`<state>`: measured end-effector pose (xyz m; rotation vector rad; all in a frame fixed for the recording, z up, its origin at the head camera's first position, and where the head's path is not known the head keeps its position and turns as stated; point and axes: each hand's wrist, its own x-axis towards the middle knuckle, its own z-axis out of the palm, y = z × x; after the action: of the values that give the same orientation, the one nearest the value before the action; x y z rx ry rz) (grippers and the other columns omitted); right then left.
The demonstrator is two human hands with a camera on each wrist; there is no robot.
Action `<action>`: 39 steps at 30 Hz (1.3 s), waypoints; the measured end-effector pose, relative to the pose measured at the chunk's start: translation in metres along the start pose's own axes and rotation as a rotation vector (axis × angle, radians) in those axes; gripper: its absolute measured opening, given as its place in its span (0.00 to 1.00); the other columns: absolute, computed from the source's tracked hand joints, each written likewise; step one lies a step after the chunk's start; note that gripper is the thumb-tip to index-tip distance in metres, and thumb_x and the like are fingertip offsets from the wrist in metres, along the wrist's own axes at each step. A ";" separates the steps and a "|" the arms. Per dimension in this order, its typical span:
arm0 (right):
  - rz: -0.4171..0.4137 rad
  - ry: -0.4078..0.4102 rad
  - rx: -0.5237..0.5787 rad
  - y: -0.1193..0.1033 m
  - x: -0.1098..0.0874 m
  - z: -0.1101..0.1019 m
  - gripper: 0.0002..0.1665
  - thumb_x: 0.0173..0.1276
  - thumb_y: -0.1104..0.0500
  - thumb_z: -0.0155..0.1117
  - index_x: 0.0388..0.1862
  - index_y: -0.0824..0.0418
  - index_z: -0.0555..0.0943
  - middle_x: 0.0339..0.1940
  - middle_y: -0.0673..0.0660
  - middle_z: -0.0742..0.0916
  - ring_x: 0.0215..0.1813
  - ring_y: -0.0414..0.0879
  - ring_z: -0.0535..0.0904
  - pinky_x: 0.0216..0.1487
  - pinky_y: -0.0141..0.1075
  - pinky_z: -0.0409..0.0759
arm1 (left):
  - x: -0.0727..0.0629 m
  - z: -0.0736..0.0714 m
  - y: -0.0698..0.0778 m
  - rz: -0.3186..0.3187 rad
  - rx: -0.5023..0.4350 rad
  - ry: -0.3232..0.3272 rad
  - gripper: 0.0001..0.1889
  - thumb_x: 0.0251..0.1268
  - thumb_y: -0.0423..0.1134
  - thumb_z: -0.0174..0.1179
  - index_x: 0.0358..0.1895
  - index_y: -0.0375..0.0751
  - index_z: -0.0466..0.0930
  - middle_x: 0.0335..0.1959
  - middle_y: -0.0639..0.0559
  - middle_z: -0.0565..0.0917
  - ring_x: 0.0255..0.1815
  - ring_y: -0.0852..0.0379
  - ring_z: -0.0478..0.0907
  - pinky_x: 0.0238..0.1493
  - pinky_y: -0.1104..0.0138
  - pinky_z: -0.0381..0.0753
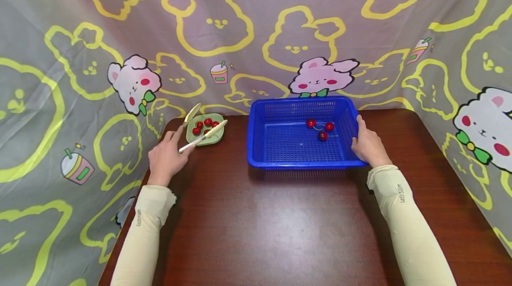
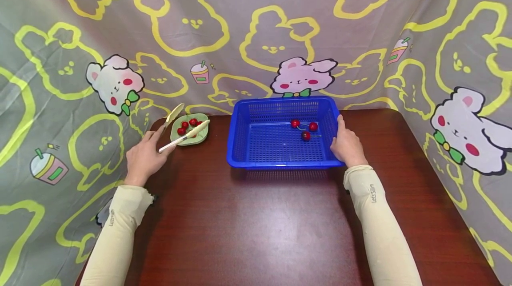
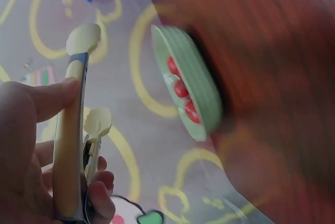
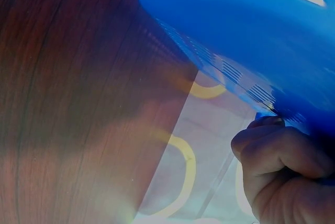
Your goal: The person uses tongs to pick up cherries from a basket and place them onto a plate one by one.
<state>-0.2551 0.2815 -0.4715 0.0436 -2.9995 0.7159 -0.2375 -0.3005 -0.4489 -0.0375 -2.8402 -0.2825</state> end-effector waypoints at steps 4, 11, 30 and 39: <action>0.000 -0.003 -0.001 0.001 0.000 0.001 0.47 0.72 0.65 0.52 0.82 0.74 0.43 0.57 0.90 0.75 0.53 0.84 0.76 0.57 0.70 0.72 | 0.001 -0.004 0.019 0.042 -0.035 0.009 0.41 0.66 0.59 0.66 0.79 0.49 0.65 0.63 0.40 0.77 0.45 0.34 0.83 0.38 0.40 0.77; -0.004 -0.002 -0.005 0.002 0.000 0.001 0.47 0.71 0.65 0.53 0.82 0.74 0.44 0.55 0.90 0.76 0.53 0.84 0.76 0.56 0.70 0.72 | 0.007 -0.008 0.055 0.117 -0.054 0.015 0.42 0.65 0.62 0.66 0.78 0.49 0.67 0.63 0.43 0.78 0.45 0.37 0.84 0.38 0.43 0.79; -0.023 0.024 -0.003 0.000 0.000 0.000 0.46 0.71 0.65 0.53 0.81 0.75 0.46 0.54 0.90 0.76 0.51 0.84 0.77 0.55 0.70 0.73 | 0.041 -0.005 0.165 0.390 0.019 -0.061 0.40 0.67 0.64 0.63 0.79 0.53 0.67 0.57 0.48 0.80 0.31 0.47 0.80 0.29 0.53 0.78; -0.021 0.023 -0.006 0.000 0.000 0.000 0.46 0.71 0.65 0.53 0.82 0.75 0.46 0.53 0.90 0.76 0.51 0.84 0.76 0.55 0.70 0.73 | 0.057 -0.005 0.199 0.467 0.090 -0.149 0.39 0.69 0.66 0.60 0.79 0.55 0.66 0.60 0.51 0.79 0.40 0.50 0.83 0.36 0.54 0.81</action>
<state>-0.2548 0.2817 -0.4719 0.0665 -2.9745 0.6999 -0.2805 -0.1062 -0.3904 -0.7170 -2.8747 -0.0502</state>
